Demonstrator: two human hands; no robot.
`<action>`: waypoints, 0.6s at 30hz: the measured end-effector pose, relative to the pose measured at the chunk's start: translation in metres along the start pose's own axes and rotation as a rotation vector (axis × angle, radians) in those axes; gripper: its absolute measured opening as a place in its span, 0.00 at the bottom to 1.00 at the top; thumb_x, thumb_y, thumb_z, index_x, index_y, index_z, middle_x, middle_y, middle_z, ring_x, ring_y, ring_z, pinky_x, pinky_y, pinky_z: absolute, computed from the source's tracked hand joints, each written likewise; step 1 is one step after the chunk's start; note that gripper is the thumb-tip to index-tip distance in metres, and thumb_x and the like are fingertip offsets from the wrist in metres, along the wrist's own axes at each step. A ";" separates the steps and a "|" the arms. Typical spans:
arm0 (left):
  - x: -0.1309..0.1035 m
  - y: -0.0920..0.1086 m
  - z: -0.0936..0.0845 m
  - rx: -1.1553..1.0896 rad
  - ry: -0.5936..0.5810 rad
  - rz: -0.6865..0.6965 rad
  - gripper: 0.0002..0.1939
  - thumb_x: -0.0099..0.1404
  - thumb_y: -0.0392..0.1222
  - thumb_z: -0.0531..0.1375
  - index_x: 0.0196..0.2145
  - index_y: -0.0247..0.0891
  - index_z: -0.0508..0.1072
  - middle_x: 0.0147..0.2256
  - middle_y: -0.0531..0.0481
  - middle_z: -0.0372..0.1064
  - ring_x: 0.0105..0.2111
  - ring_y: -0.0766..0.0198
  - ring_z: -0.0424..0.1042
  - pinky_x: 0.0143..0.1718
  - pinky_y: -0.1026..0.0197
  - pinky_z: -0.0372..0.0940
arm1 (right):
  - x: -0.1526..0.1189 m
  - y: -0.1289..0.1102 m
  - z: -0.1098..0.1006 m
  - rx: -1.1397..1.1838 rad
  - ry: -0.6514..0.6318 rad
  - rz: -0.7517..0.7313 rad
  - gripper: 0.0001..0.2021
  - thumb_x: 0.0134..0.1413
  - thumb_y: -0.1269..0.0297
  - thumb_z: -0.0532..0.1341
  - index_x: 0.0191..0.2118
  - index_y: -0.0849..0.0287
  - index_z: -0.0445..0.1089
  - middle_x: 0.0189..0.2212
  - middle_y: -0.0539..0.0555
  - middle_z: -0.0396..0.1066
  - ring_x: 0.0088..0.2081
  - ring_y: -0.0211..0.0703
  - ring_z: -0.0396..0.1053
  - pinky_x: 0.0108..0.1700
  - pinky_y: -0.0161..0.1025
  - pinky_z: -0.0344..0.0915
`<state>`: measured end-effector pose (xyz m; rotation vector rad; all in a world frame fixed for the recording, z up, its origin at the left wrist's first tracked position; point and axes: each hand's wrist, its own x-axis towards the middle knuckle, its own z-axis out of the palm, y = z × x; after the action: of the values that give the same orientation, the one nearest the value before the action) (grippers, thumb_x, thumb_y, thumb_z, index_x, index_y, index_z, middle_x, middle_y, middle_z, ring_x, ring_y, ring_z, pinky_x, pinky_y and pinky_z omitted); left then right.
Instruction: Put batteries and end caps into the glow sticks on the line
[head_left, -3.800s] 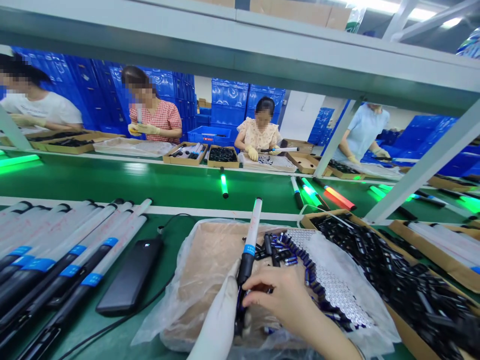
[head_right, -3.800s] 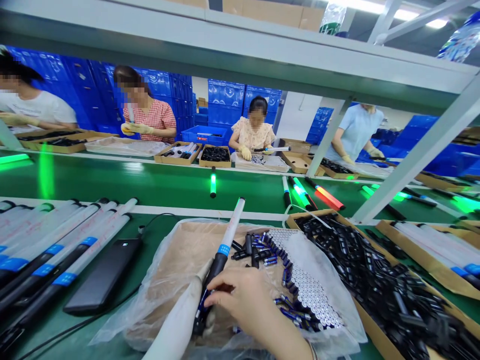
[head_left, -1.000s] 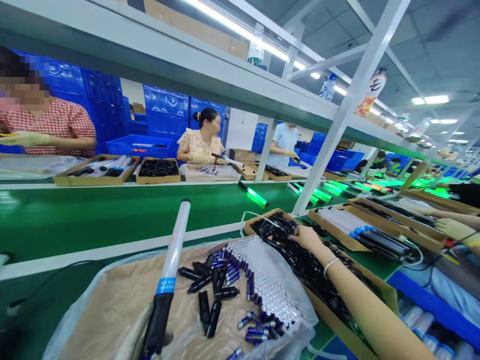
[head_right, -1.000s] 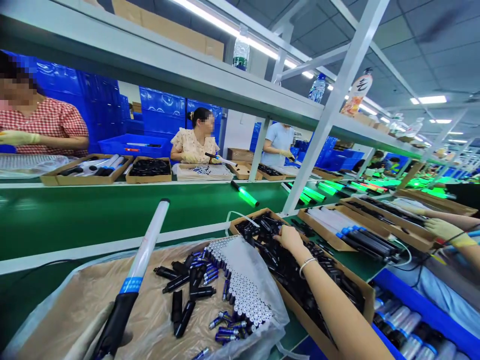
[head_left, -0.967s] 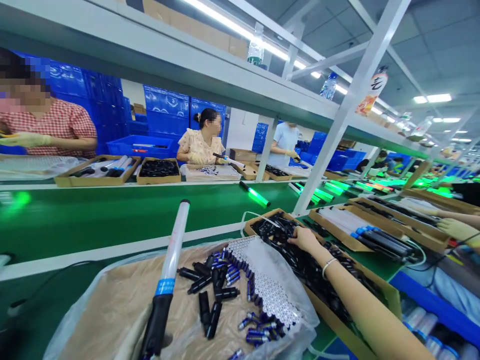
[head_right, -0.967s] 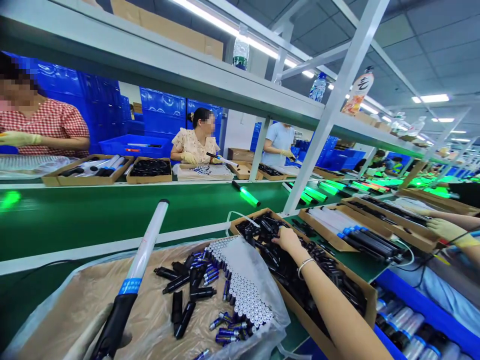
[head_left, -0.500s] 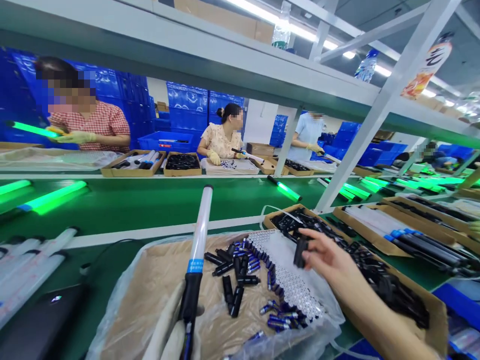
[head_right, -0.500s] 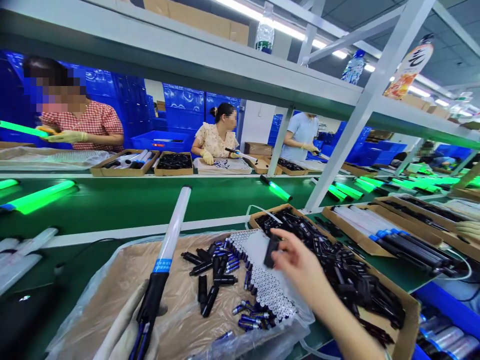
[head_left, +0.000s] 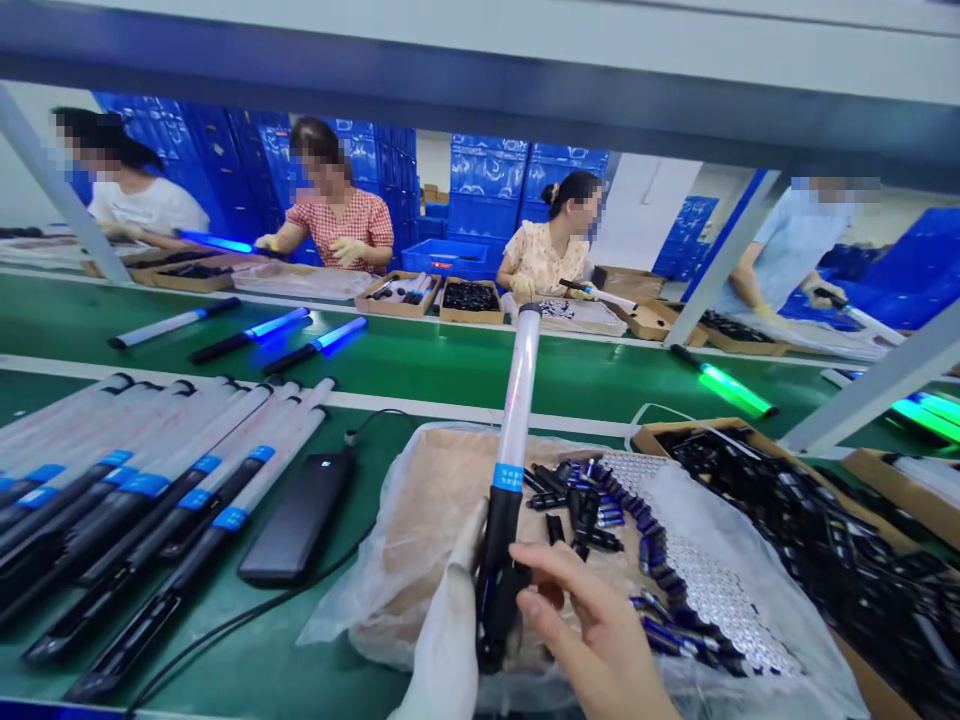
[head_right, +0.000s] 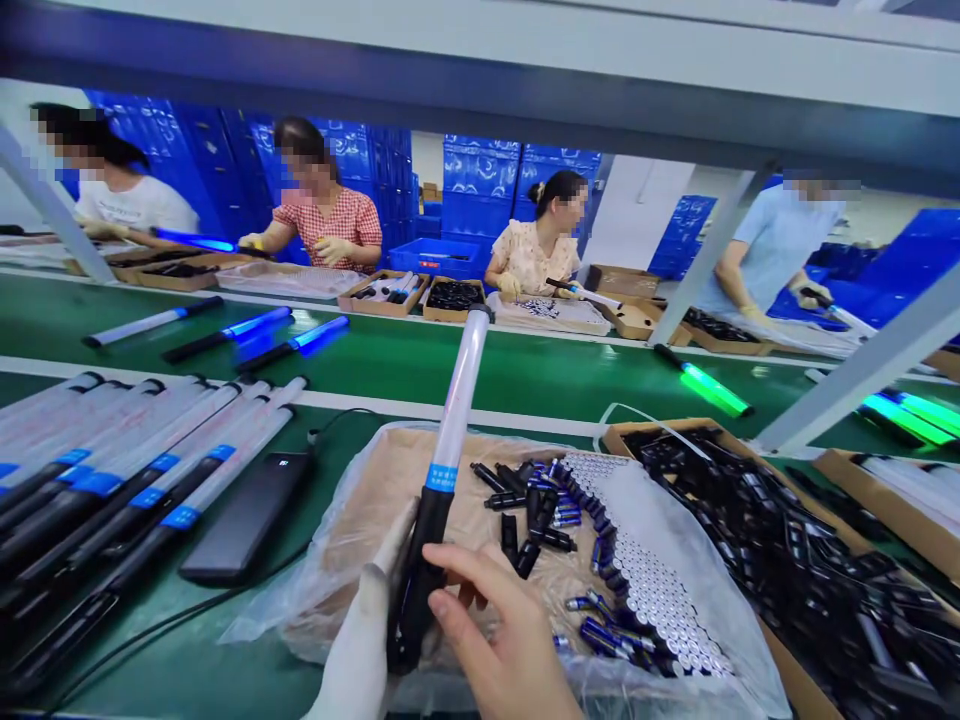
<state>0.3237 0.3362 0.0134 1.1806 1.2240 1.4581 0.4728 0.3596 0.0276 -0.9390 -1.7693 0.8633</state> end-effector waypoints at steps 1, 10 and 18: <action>0.000 0.000 0.000 -0.010 0.004 0.008 0.26 0.69 0.57 0.51 0.57 0.40 0.66 0.57 0.40 0.63 0.53 0.56 0.67 0.56 0.46 0.62 | 0.000 -0.002 0.000 -0.023 -0.015 -0.029 0.14 0.61 0.64 0.60 0.51 0.43 0.71 0.33 0.47 0.71 0.33 0.30 0.67 0.39 0.24 0.67; 0.003 0.003 0.001 -0.067 0.008 -0.015 0.27 0.68 0.57 0.51 0.58 0.39 0.64 0.57 0.40 0.63 0.54 0.55 0.66 0.56 0.44 0.61 | 0.003 -0.014 0.003 -0.157 -0.022 -0.312 0.17 0.59 0.74 0.60 0.51 0.49 0.70 0.31 0.46 0.71 0.33 0.30 0.67 0.37 0.23 0.66; -0.005 0.008 -0.005 -0.066 -0.041 -0.243 0.30 0.65 0.54 0.57 0.60 0.36 0.63 0.37 0.43 0.73 0.31 0.62 0.73 0.32 0.60 0.69 | -0.014 0.015 0.020 -0.119 0.209 0.179 0.30 0.54 0.59 0.63 0.62 0.50 0.58 0.36 0.52 0.64 0.25 0.34 0.61 0.31 0.34 0.67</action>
<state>0.3190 0.3296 0.0206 0.9763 1.2355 1.2779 0.4612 0.3507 0.0028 -1.2347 -1.5875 0.7475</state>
